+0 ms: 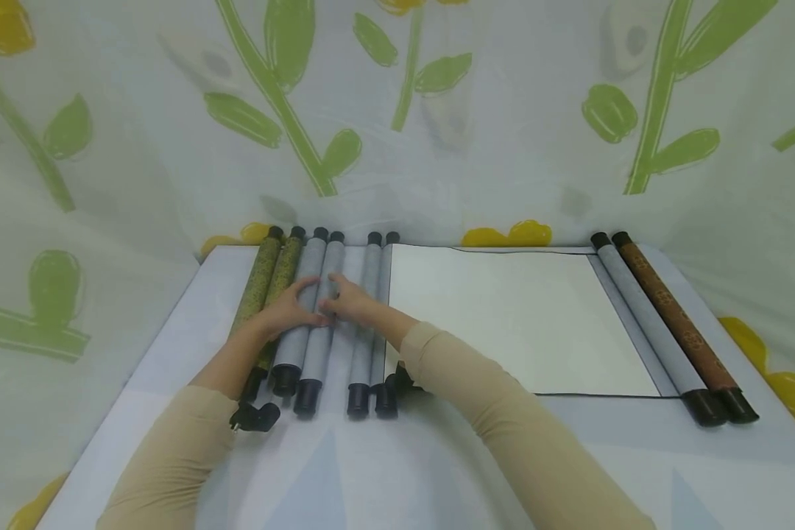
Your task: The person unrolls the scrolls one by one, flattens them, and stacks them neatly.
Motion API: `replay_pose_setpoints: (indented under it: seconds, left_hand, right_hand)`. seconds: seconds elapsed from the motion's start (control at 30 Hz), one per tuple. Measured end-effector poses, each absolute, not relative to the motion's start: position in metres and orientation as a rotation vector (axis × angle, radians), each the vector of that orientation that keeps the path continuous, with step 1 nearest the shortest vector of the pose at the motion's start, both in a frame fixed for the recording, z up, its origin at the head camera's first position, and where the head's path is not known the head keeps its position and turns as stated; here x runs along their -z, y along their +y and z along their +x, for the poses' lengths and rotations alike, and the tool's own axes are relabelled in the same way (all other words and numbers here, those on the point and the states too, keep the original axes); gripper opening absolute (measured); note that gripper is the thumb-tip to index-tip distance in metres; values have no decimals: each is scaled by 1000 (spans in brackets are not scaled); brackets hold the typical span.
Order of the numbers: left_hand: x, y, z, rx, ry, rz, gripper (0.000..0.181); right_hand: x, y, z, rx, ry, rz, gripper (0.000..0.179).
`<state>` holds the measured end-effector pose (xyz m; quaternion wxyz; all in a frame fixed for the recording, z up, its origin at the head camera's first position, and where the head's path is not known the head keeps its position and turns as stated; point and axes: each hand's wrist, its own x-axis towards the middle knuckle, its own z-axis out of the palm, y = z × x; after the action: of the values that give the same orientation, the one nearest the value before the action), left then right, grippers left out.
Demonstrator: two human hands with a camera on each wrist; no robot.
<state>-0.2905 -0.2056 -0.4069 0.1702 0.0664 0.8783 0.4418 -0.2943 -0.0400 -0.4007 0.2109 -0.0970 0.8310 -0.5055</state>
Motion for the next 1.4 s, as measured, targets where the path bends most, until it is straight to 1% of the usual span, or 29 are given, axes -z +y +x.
replay_pose_setpoints:
  seconds: [0.27, 0.5, 0.7, 1.03, 1.23, 1.4]
  left_hand:
    - [404, -203, -286, -1344, 2456, 81, 101]
    - [398, -200, -278, -1384, 2421, 111, 99]
    - [390, -196, -266, -1478, 2398, 127, 97]
    - [384, -177, -247, -1670, 2326, 158, 96]
    - [381, -164, -238, -1749, 2251, 188, 90]
    - [379, -156, -233, -1794, 2203, 220, 87]
  right_hand:
    - [399, -40, -295, 1435, 2271, -269, 77]
    - [392, -30, -297, 1562, 2061, -256, 86]
    - [387, -22, -297, 1584, 2048, -336, 91]
    - [388, -11, -289, 1635, 2155, -440, 95]
    - [386, -9, -282, 1702, 2179, -513, 95]
    - [382, -5, -277, 1762, 2180, -490, 96]
